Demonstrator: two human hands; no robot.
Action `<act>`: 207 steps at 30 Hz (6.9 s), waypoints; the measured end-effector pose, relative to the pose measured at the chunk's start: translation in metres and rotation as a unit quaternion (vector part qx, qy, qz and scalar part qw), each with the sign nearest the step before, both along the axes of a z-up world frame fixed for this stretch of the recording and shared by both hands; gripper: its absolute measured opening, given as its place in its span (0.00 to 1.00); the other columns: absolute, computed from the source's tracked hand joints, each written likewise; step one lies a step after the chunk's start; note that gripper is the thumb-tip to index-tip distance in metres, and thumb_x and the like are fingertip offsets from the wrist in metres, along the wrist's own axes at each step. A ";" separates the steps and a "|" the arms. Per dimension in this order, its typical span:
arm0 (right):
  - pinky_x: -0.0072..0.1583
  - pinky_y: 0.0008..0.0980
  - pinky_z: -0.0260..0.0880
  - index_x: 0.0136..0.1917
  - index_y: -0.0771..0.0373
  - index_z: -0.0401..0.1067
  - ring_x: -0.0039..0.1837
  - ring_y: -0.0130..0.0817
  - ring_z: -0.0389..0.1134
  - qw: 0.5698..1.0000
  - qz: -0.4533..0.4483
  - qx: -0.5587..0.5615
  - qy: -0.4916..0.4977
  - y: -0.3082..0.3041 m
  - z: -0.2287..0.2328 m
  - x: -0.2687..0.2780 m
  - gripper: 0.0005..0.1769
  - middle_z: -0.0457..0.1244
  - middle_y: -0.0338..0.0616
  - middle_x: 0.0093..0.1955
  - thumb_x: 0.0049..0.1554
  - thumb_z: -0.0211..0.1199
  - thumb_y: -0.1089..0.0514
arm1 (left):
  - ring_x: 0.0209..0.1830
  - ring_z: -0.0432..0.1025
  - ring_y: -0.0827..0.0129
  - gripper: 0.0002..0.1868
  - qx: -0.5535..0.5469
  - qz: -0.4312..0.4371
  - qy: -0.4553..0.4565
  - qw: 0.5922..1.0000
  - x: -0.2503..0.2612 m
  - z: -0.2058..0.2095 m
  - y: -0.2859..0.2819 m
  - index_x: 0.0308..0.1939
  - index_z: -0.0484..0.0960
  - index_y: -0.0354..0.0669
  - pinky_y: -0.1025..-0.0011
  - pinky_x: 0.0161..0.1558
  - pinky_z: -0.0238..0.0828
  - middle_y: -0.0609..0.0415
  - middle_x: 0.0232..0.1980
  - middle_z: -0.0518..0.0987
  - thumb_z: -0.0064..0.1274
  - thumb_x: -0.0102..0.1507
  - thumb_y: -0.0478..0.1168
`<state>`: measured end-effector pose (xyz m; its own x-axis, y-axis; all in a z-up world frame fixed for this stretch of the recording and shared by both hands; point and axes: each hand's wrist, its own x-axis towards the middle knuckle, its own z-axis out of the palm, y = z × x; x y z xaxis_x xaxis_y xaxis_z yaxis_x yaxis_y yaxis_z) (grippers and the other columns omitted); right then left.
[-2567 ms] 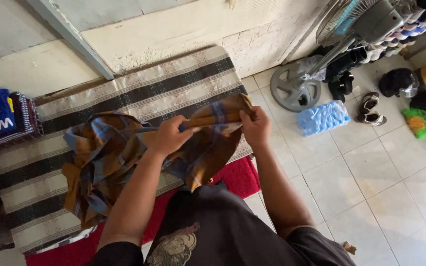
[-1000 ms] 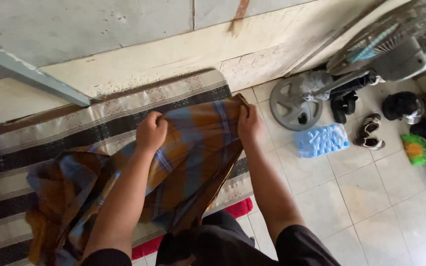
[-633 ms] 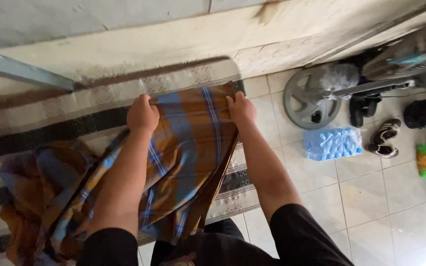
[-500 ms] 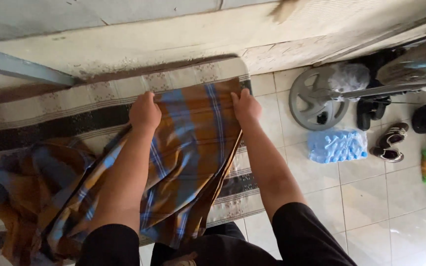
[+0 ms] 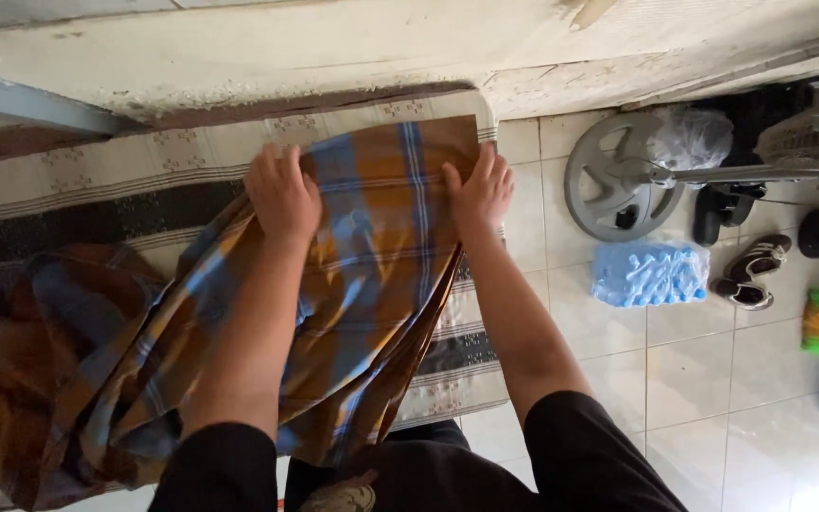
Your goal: The person folds a plaid towel on a striped bench. They repeatedly unfold and refold the towel, smoothing and aligning it multiple times before the clip ends.
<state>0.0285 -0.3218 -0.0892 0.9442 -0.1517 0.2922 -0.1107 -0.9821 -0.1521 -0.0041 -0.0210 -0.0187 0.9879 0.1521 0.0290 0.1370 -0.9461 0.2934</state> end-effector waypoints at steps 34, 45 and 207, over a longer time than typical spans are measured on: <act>0.61 0.46 0.72 0.70 0.42 0.66 0.65 0.44 0.69 0.931 0.058 0.153 0.325 0.024 0.056 -0.418 0.33 0.64 0.42 0.61 0.54 0.65 0.35 | 0.31 0.75 0.55 0.20 0.005 -0.095 0.019 0.995 -0.442 -0.038 -0.125 0.25 0.76 0.50 0.56 0.35 0.68 0.53 0.27 0.75 0.58 0.58 0.60; 0.40 0.36 0.80 0.64 0.58 0.72 0.48 0.45 0.72 0.700 -0.205 0.568 0.381 -0.024 -0.027 -0.446 0.25 0.69 0.50 0.54 0.63 0.60 0.39 | 0.36 0.77 0.51 0.13 -0.204 -0.115 0.208 0.950 -0.445 0.005 -0.186 0.33 0.76 0.44 0.58 0.36 0.74 0.49 0.32 0.78 0.43 0.68 0.46; 0.57 0.42 0.75 0.52 0.40 0.77 0.56 0.41 0.73 0.935 0.153 0.307 0.091 0.512 0.191 -0.435 0.19 0.69 0.31 0.55 0.46 0.59 0.56 | 0.60 0.77 0.48 0.25 -0.145 -0.020 0.247 0.958 -0.461 0.159 0.435 0.58 0.82 0.49 0.49 0.63 0.71 0.44 0.55 0.83 0.46 0.61 0.52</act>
